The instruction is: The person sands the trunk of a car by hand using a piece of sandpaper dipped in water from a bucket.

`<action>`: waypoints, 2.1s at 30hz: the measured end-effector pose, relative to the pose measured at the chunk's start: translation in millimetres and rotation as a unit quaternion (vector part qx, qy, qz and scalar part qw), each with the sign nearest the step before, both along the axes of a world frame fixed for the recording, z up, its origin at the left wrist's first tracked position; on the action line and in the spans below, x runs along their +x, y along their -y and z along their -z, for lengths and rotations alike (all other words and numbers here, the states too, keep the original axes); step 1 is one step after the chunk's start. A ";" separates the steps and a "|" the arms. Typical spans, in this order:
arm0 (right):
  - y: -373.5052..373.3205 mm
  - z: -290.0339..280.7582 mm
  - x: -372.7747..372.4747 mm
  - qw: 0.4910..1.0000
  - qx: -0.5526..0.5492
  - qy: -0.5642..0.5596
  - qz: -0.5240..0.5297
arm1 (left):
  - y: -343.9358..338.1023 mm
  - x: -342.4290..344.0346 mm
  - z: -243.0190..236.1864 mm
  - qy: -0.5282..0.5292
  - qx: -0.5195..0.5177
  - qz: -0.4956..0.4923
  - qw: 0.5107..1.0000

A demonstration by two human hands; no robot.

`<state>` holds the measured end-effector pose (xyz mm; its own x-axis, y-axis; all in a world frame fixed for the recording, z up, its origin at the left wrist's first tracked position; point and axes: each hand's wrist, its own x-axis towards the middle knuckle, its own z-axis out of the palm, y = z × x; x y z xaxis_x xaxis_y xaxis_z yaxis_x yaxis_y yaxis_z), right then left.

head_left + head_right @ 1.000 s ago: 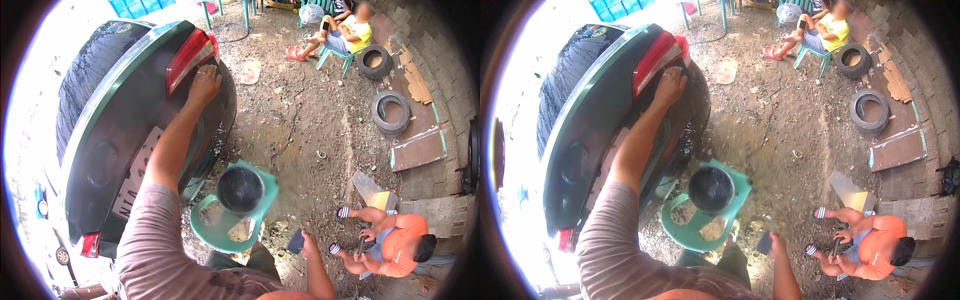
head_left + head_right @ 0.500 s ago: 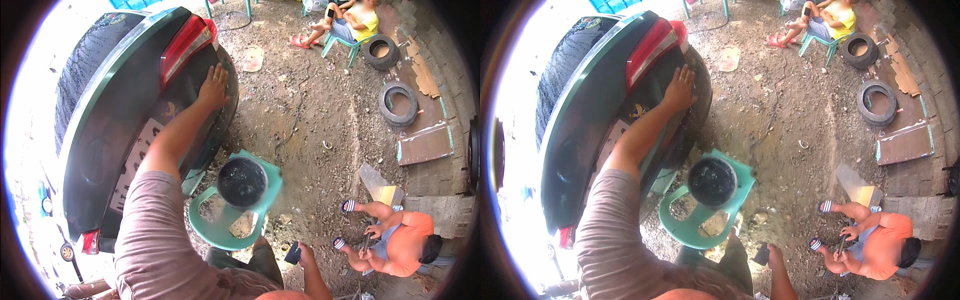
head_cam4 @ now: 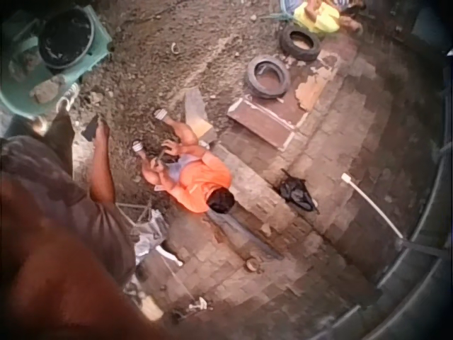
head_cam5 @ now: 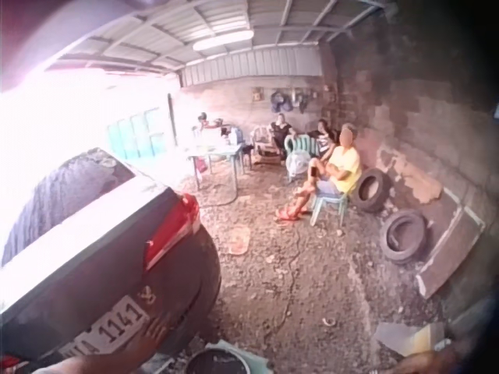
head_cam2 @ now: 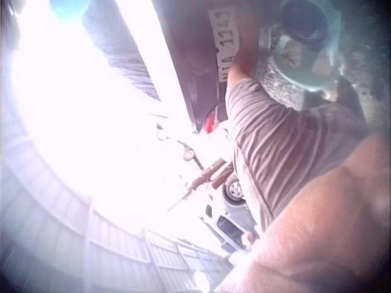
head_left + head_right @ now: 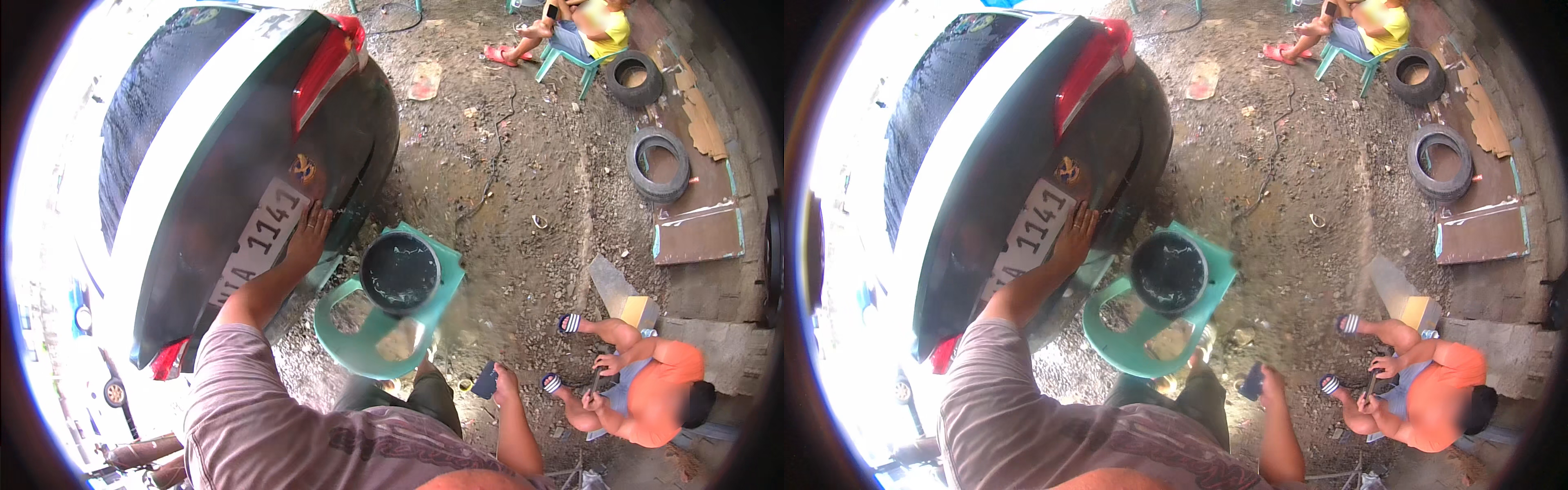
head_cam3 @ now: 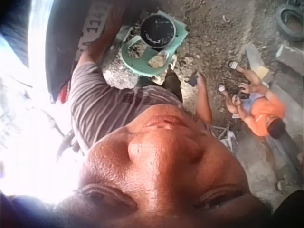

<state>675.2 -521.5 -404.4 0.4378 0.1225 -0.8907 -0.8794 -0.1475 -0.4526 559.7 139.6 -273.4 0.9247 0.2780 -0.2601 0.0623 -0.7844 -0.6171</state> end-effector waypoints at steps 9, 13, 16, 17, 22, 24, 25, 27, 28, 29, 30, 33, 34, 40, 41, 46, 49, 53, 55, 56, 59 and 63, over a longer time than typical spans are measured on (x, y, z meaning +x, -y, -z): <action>-33.7 -11.8 33.9 0.990 -0.049 0.044 -0.124 | 40.5 -4.6 -37.8 0.042 -0.074 -0.054 0.995; -69.9 -33.0 57.5 0.987 -0.001 0.068 -0.145 | 59.3 -17.0 -92.6 0.110 -0.101 -0.054 0.987; -85.1 -13.0 73.9 0.981 -0.005 0.078 -0.180 | 76.9 -26.1 -145.7 0.156 -0.164 -0.084 0.971; -100.4 -20.2 75.5 0.980 0.012 0.082 -0.180 | 84.3 -34.0 -164.7 0.171 -0.184 -0.099 0.963; -165.6 -37.1 87.3 0.974 0.060 0.101 -0.193 | 123.0 -101.6 -263.2 0.240 -0.191 -0.156 0.939; -183.7 -41.1 86.2 0.972 0.074 0.103 -0.198 | 134.7 -134.3 -293.4 0.270 -0.172 -0.167 0.932; -193.8 -42.0 87.2 0.969 0.093 0.107 -0.201 | 141.3 -148.2 -306.4 0.285 -0.154 -0.183 0.928; -209.6 -31.8 89.9 0.961 0.130 0.144 -0.197 | 152.8 -176.3 -320.5 0.320 -0.118 -0.214 0.915; -217.0 -20.7 90.3 0.959 0.145 0.143 -0.198 | 160.5 -194.9 -325.9 0.338 -0.096 -0.235 0.906; -223.4 -12.0 92.6 0.958 0.160 0.142 -0.193 | 159.8 -209.9 -331.1 0.345 -0.054 -0.216 0.912; -225.9 -6.6 91.2 0.957 0.173 0.138 -0.189 | 158.7 -225.4 -335.4 0.349 -0.015 -0.197 0.916; -241.3 -35.8 88.9 0.956 0.151 0.151 -0.201 | 159.5 -269.5 -346.6 0.347 0.044 -0.187 0.918; -241.3 -37.7 89.8 0.955 0.140 0.155 -0.212 | 161.3 -274.8 -351.2 0.343 0.059 -0.179 0.920; -237.0 -31.6 89.2 0.953 0.133 0.162 -0.217 | 147.8 -295.7 -364.3 0.398 0.115 -0.183 0.891; -233.4 -40.1 85.2 0.952 0.139 0.161 -0.219 | 148.0 -299.1 -369.7 0.410 0.121 -0.178 0.887; -221.1 -36.5 83.7 0.959 0.116 0.125 -0.225 | 133.5 -301.2 -399.7 0.473 0.111 -0.125 0.865; -223.1 -36.6 84.1 0.963 0.129 0.110 -0.210 | 128.0 -297.8 -408.8 0.499 0.123 -0.100 0.852; -233.2 -42.3 85.2 0.959 0.126 0.101 -0.233 | 134.2 -289.8 -417.7 0.519 0.110 -0.082 0.844; -238.2 -38.4 88.8 0.959 0.130 0.103 -0.228 | 133.7 -287.7 -419.0 0.523 0.107 -0.078 0.842; -243.9 -39.6 90.2 0.961 0.124 0.108 -0.224 | 134.8 -288.1 -418.3 0.524 0.106 -0.076 0.842; -267.6 -64.4 115.2 0.950 0.129 0.164 -0.234 | 137.1 -285.2 -417.5 0.519 0.130 -0.086 0.840; -328.9 -147.6 208.7 0.894 0.108 0.337 -0.275 | 133.4 -275.5 -418.2 0.538 0.100 -0.084 0.833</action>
<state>883.9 -192.6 -256.8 0.6866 0.6210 -0.3781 -0.2185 -0.3197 -0.9220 284.3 6.2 144.8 0.5355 0.3652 0.7615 0.7626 -0.5965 -0.2502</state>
